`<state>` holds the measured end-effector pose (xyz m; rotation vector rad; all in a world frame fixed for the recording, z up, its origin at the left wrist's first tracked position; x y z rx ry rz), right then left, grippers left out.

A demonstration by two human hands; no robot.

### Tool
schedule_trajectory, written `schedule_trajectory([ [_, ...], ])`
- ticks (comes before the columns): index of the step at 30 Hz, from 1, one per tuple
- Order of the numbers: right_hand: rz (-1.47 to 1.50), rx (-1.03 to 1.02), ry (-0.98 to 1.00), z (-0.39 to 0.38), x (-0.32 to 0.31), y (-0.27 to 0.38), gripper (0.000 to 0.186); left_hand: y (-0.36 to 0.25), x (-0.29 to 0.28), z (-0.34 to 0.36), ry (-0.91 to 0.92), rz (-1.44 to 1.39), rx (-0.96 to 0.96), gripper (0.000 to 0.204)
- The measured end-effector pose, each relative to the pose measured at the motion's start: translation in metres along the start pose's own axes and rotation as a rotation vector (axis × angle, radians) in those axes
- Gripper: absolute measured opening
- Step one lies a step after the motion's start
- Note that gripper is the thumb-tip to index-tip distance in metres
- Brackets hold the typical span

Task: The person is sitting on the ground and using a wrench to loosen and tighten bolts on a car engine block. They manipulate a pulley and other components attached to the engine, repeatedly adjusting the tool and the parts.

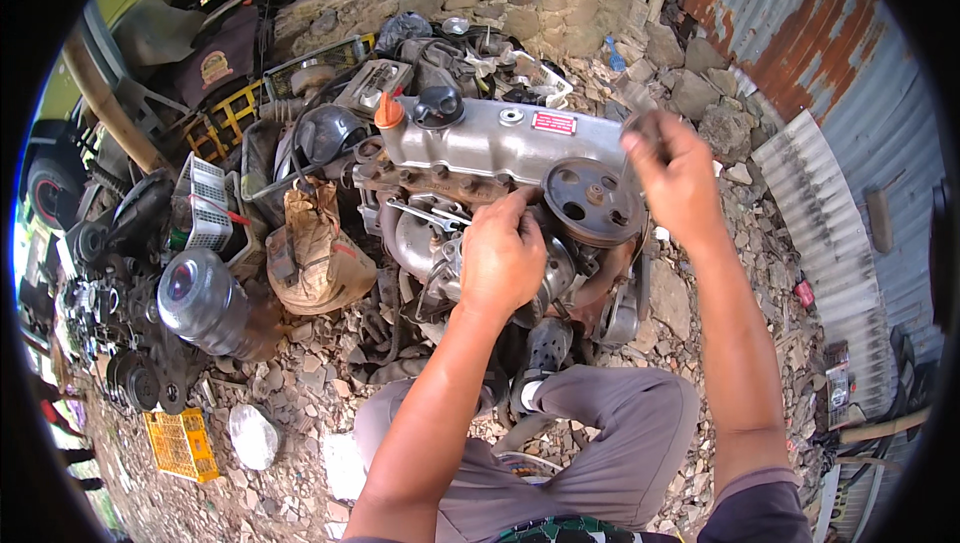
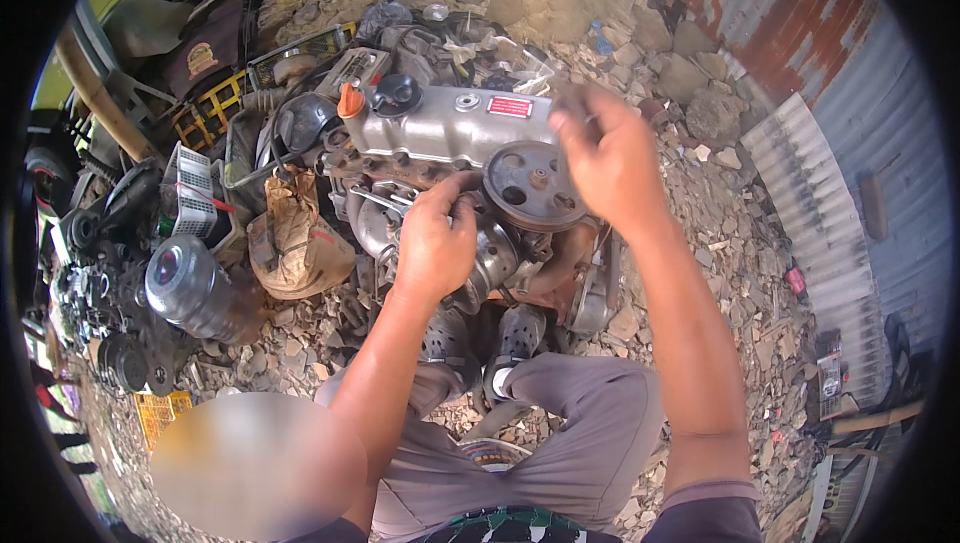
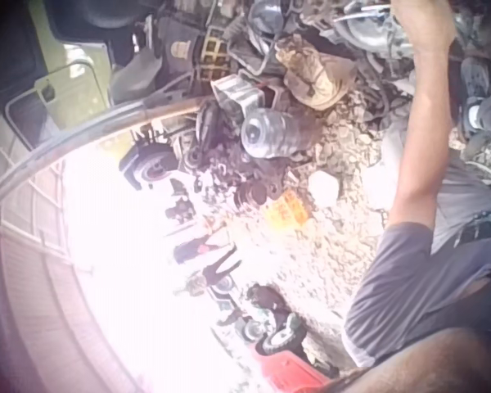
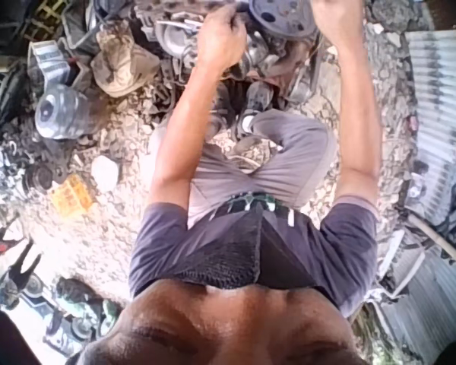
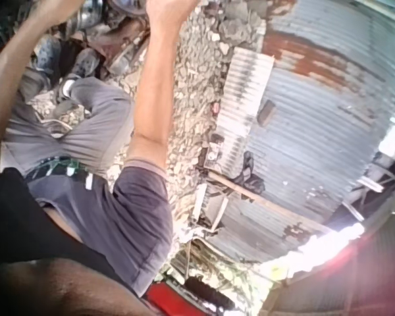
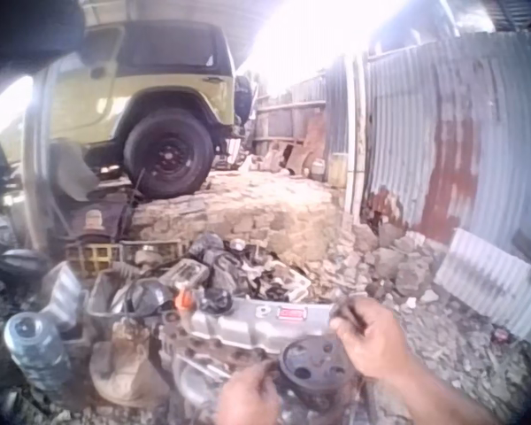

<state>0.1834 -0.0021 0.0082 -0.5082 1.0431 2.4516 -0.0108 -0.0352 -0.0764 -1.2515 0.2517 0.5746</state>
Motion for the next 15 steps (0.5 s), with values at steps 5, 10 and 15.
schedule_trajectory([
  [5,0.169,0.156,-0.079,0.002,0.007,0.003,0.024,0.004,0.001,0.0,0.065,0.116,-0.024,0.047],
  [10,0.221,0.162,-0.078,-0.008,0.017,-0.005,0.023,0.001,0.0,0.002,0.128,0.161,-0.066,0.054],
  [15,0.064,0.013,0.104,-0.003,0.004,0.016,0.023,0.005,-0.001,0.005,0.162,0.167,-0.082,0.056],
])
Point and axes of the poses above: each hand's wrist, its own z-axis towards the middle knuckle, its own x-axis out of the palm, y = z × x, the point moved 1 cm from there along z, towards the middle knuckle, and after that the axes turned 8 degrees about -x, right-handed, at the moved point
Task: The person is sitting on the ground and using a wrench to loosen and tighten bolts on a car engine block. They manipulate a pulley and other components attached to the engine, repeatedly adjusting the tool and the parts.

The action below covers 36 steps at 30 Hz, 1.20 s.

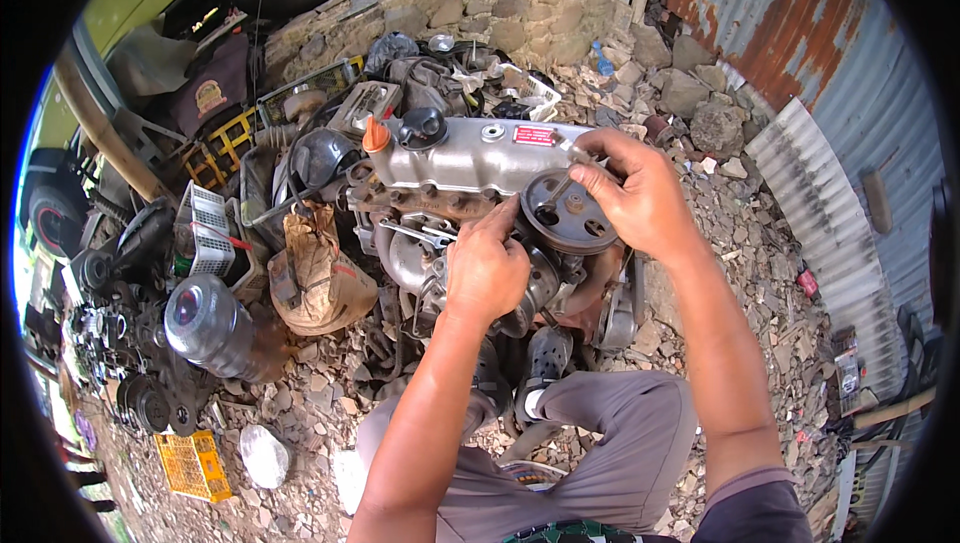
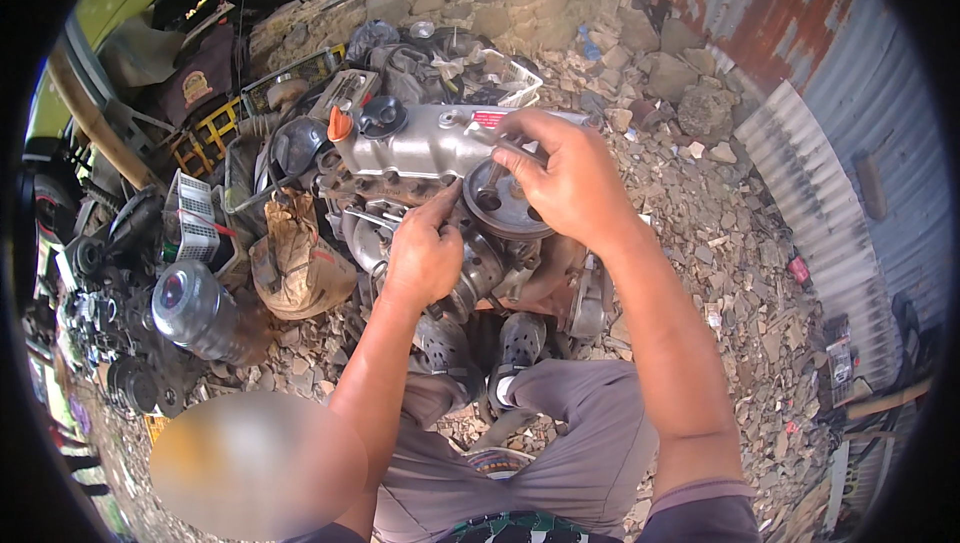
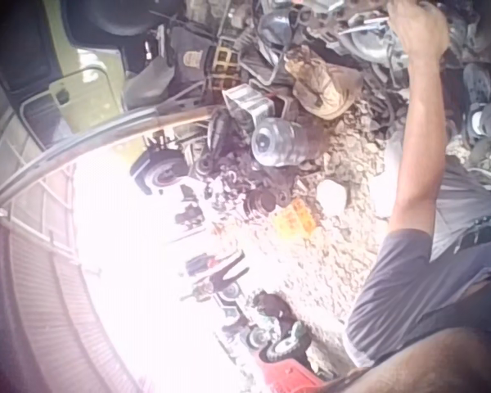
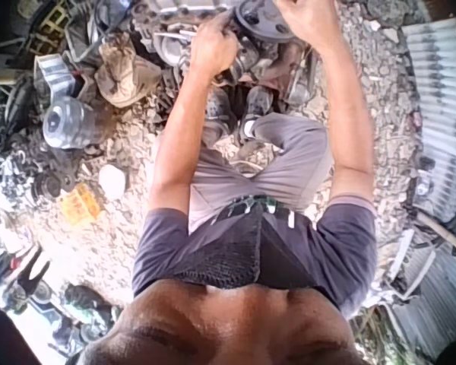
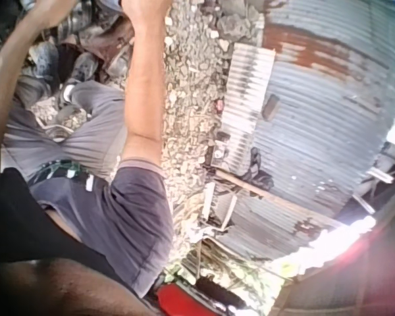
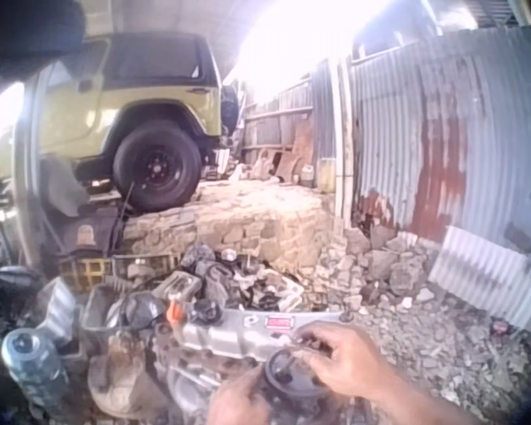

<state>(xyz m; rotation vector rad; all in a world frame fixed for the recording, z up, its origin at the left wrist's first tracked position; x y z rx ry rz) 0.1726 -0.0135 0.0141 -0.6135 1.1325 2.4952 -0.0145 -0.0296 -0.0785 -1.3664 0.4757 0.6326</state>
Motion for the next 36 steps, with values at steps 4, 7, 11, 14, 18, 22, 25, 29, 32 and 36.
schedule_trajectory([
  [4,-0.009,-0.005,0.109,0.004,-0.013,0.008,0.025,-0.008,-0.003,0.0,0.063,0.031,-0.073,0.061],
  [7,-0.172,-0.061,0.152,0.006,-0.015,0.014,0.027,-0.008,-0.003,0.003,0.123,0.014,-0.119,0.064],
  [11,-0.312,0.038,0.137,0.01,-0.007,0.018,0.027,-0.005,-0.001,0.004,0.08,-0.001,-0.097,0.061],
  [14,-0.358,-0.036,0.061,0.005,0.012,0.016,0.023,0.008,0.002,0.004,-0.031,-0.016,-0.049,0.058],
  [18,-0.417,-0.072,0.031,-0.019,0.029,0.009,0.016,-0.007,-0.003,-0.002,0.01,-0.031,-0.186,0.052],
  [22,-0.243,0.143,-0.045,-0.016,0.028,0.001,0.018,-0.001,0.001,0.0,-0.004,-0.066,-0.17,0.054],
  [25,-0.231,0.046,0.093,-0.012,0.018,-0.005,0.021,-0.005,-0.001,-0.005,-0.03,-0.105,-0.181,0.052],
  [29,-0.323,0.02,0.491,-0.006,0.009,0.002,0.022,-0.003,-0.007,-0.006,-0.001,-0.097,-0.192,0.054],
  [32,-0.302,0.21,0.302,-0.009,0.003,-0.009,0.021,-0.007,-0.006,-0.006,-0.032,-0.119,-0.144,0.053],
  [36,-0.47,0.112,0.347,-0.017,0.023,0.007,0.023,-0.002,-0.002,-0.007,-0.072,-0.115,-0.105,0.052],
])
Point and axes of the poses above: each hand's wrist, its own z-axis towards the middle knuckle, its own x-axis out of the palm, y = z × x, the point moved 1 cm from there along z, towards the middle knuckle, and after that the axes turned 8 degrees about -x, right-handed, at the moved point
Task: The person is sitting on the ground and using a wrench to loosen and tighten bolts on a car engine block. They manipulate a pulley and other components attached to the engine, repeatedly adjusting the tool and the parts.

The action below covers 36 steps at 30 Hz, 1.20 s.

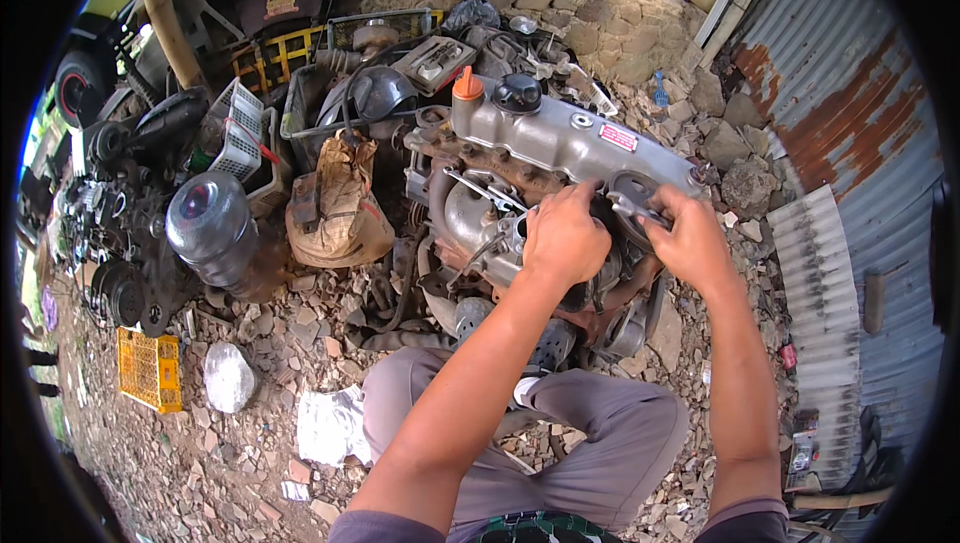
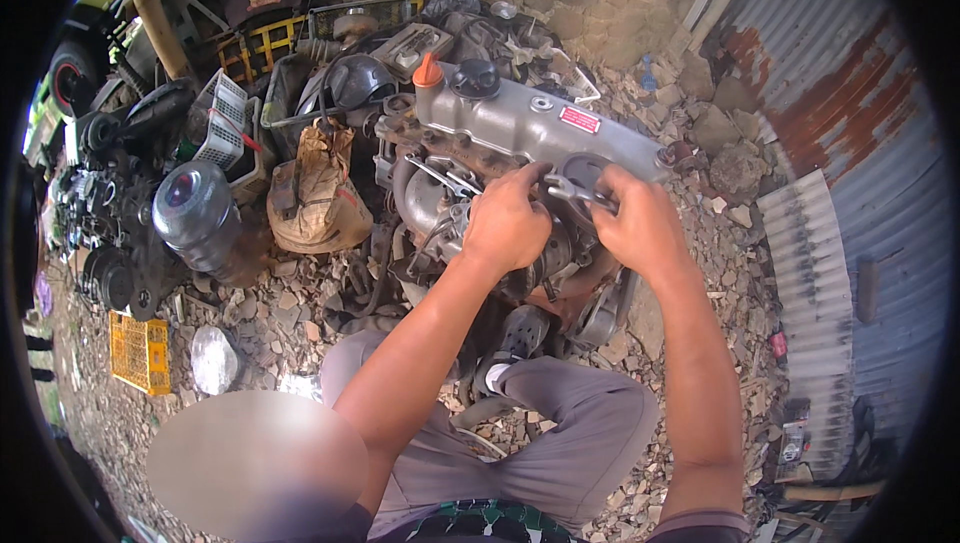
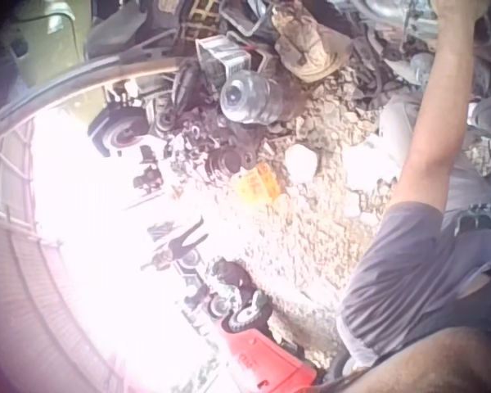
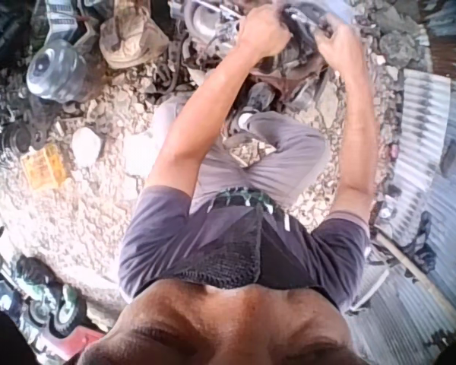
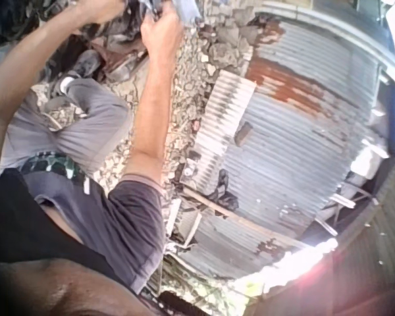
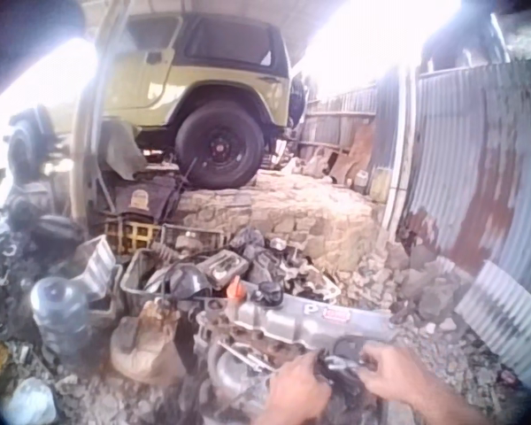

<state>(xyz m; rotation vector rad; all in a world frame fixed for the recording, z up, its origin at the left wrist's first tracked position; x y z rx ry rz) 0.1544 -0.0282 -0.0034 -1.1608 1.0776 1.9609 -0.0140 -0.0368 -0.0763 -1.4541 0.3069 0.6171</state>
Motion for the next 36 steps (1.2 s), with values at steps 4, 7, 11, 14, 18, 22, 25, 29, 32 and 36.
schedule_trajectory([
  [4,-0.045,0.026,0.069,0.015,-0.028,0.007,0.025,-0.001,0.001,0.003,0.019,-0.007,0.022,0.053],
  [7,-0.08,-0.002,0.083,0.02,-0.038,0.017,0.023,-0.001,0.001,-0.002,-0.027,-0.001,0.089,0.053],
  [11,-0.157,0.011,0.157,0.027,-0.03,0.035,0.026,0.003,0.0,-0.003,-0.012,0.158,0.303,0.052],
  [14,-0.069,-0.021,0.107,0.024,-0.023,0.011,0.026,-0.006,0.001,-0.003,0.056,0.187,0.392,0.048],
  [18,0.051,0.13,0.154,-0.001,-0.011,0.01,0.03,-0.006,-0.001,-0.002,0.108,0.246,0.366,0.043],
  [22,0.27,0.1,0.121,-0.018,-0.009,-0.018,0.035,-0.006,0.003,-0.001,0.07,0.221,0.388,0.044],
  [25,0.406,0.058,0.048,-0.031,-0.004,-0.031,0.038,-0.004,0.0,-0.003,0.065,0.192,0.38,0.041],
  [29,0.46,0.222,-0.128,-0.053,-0.002,-0.042,0.04,-0.007,-0.003,-0.003,0.075,0.184,0.371,0.039],
  [32,0.45,0.388,-0.37,-0.06,0.018,-0.058,0.044,-0.01,0.0,-0.003,0.074,0.156,0.396,0.039],
  [36,0.835,0.631,-0.293,-0.048,0.029,-0.054,0.042,-0.007,-0.002,-0.001,0.079,0.181,0.399,0.04],
])
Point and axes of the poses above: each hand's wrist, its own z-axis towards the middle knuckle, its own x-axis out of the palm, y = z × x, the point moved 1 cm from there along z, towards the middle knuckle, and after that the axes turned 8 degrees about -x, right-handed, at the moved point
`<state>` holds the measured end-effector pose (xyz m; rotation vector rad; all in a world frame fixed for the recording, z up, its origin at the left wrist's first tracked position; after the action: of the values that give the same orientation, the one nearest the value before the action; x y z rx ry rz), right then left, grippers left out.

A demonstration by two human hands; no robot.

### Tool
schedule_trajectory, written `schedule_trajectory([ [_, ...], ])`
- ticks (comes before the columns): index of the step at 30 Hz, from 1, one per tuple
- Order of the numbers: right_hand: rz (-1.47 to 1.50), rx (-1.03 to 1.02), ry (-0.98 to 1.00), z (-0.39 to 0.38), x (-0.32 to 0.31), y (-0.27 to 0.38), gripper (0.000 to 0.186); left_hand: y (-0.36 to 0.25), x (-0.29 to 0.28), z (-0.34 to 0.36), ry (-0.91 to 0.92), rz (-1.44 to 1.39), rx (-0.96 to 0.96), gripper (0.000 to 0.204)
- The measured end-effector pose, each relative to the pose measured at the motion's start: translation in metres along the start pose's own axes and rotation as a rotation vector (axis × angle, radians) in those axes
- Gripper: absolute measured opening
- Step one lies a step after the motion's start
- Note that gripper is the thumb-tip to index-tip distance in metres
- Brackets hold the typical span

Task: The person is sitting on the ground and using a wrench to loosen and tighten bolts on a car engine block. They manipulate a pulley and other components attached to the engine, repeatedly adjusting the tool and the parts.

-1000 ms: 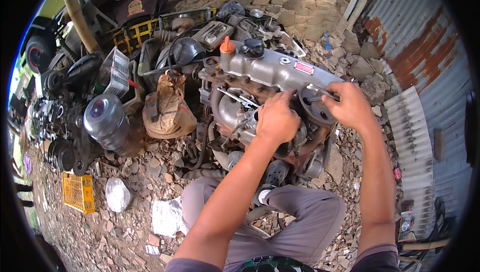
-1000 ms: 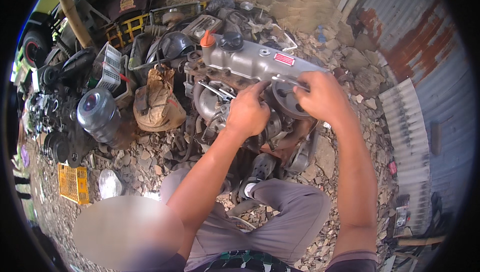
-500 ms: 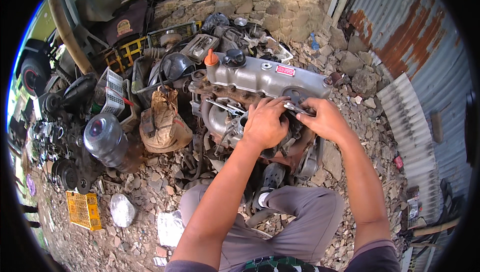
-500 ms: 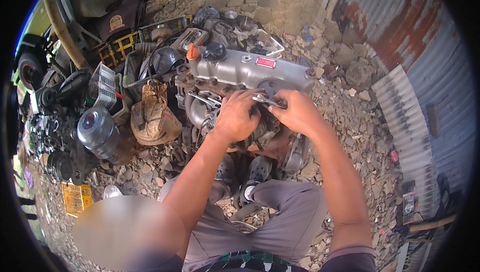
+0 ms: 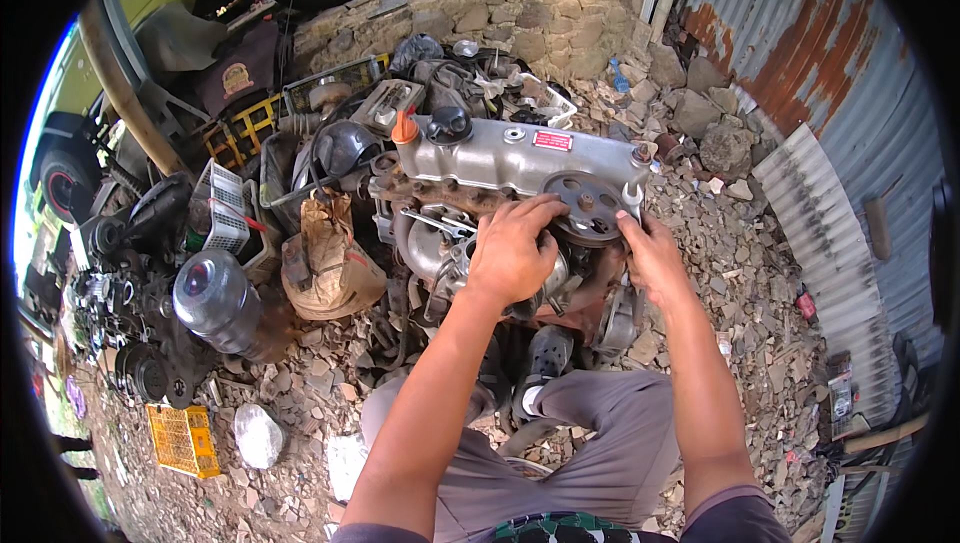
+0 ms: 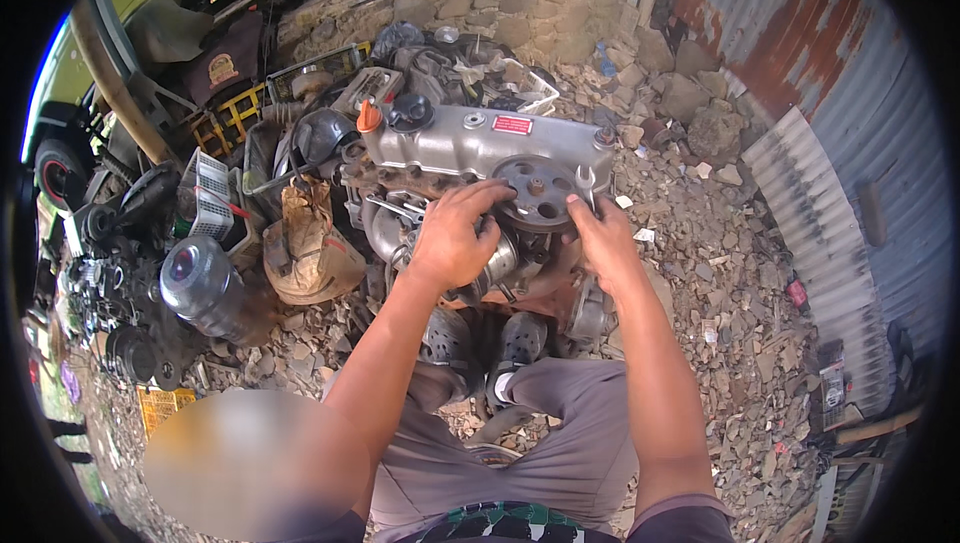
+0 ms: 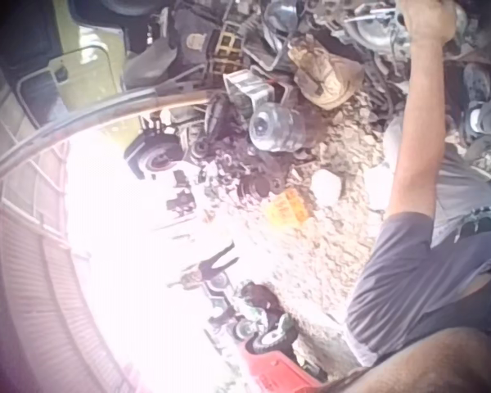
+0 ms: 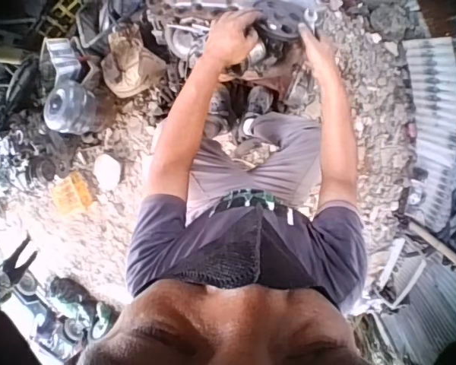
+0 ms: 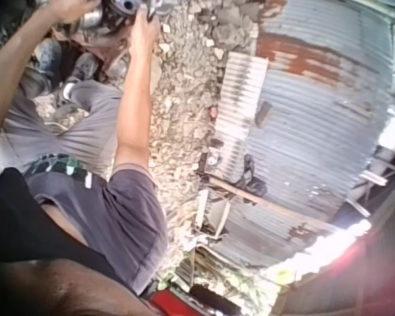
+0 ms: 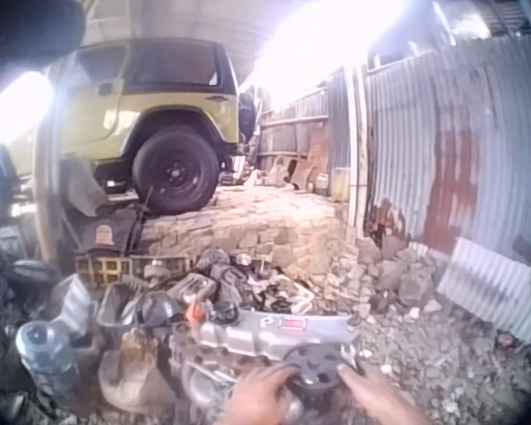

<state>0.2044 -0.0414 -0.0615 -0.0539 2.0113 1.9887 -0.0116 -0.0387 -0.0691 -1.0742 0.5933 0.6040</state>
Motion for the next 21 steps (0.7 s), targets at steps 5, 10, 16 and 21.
schedule_trajectory([
  [5,-0.204,-0.155,-0.06,0.035,-0.001,-0.015,0.04,-0.011,0.002,-0.001,-0.009,0.109,0.013,0.038],
  [10,-0.315,-0.173,0.106,0.058,-0.002,-0.013,0.042,-0.01,0.002,-0.002,-0.021,0.139,0.043,0.037],
  [16,-0.352,-0.155,0.109,0.059,0.002,-0.008,0.036,-0.004,0.003,-0.001,-0.033,0.136,0.059,0.04],
  [21,-0.322,-0.133,-0.011,0.072,0.018,-0.006,0.038,-0.005,0.002,0.0,-0.205,-0.07,-0.01,0.042],
])
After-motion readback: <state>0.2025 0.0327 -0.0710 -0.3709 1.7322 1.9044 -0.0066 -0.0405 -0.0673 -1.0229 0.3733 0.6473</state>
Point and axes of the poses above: each hand's wrist, its own z-axis towards the middle knuckle, its own x-axis out of the palm, y = z × x, the point moved 1 cm from there along z, towards the middle knuckle, and after that the axes turned 8 degrees about -x, right-handed, at the moved point
